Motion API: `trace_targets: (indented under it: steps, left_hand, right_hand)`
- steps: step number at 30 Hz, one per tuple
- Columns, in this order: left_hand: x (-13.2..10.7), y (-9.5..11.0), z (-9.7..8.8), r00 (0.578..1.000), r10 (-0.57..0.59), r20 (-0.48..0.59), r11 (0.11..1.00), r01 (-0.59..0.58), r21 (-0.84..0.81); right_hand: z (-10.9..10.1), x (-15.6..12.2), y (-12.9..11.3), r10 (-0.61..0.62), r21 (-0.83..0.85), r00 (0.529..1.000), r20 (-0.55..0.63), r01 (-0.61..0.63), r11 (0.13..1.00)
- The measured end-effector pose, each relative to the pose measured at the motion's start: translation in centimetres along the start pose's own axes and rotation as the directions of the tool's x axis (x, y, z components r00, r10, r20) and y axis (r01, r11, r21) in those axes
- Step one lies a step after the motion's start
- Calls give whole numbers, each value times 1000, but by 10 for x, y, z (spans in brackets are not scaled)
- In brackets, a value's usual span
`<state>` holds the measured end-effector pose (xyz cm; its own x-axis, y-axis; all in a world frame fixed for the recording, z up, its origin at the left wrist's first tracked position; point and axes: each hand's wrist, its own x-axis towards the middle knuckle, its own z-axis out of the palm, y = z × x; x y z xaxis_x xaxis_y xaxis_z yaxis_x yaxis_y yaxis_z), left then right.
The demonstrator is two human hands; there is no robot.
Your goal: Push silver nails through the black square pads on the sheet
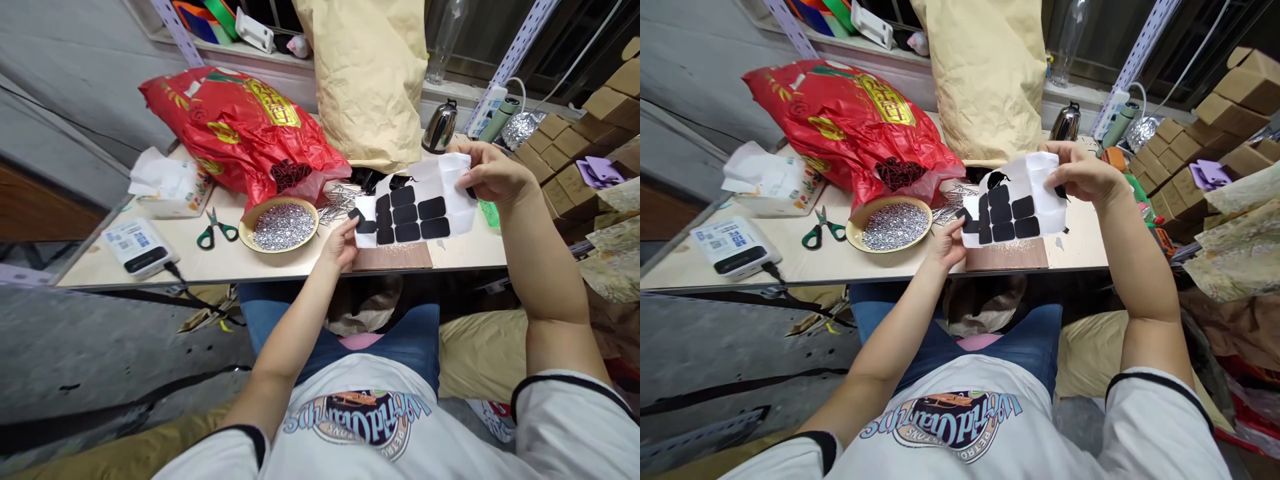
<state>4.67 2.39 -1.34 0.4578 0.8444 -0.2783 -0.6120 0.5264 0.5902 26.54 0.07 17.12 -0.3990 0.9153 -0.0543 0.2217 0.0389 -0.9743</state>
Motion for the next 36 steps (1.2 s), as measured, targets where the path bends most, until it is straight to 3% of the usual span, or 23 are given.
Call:
trace_targets:
  steps: [3, 6, 10, 13, 17, 22, 26, 30, 33, 36]
  left_hand:
    - [1, 13, -14, 981, 162, -110, 978, -145, 150]
    - [0, 12, -26, 946, 249, -210, 915, -158, 372]
    - [-1, -7, -36, 936, 265, -232, 778, -66, 625]
    - [3, -17, -39, 924, 311, -224, 623, -20, 782]
    - [6, -16, -39, 913, 349, -212, 471, 25, 882]
    - [5, -13, -39, 910, 358, -210, 430, 39, 902]
    - [4, -14, -40, 899, 371, -235, 423, 62, 904]
    - [0, -15, -40, 887, 388, -249, 396, 83, 914]
    - [-1, -17, -41, 884, 398, -243, 357, 94, 929]
    - [1, -19, -43, 890, 386, -241, 359, 95, 928]
  right_hand:
    - [-7, -3, 17, 84, 36, 993, -85, -81, 996]
    - [-14, -6, 50, 283, 15, 939, -196, -286, 958]
    - [-20, -9, 110, 581, -35, 749, -318, -621, 783]
    - [-19, -13, 144, 650, -26, 655, -385, -712, 702]
    - [-17, -16, 162, 657, -27, 633, -409, -728, 685]
    - [-14, -20, 171, 653, -51, 619, -436, -742, 668]
    - [-8, -27, 178, 627, -42, 637, -448, -716, 697]
    - [4, -33, 183, 481, -152, 647, -591, -675, 722]
    - [16, -36, 186, 326, -288, 631, -704, -674, 680]
    - [23, -38, 190, 252, -357, 610, -751, -696, 623]
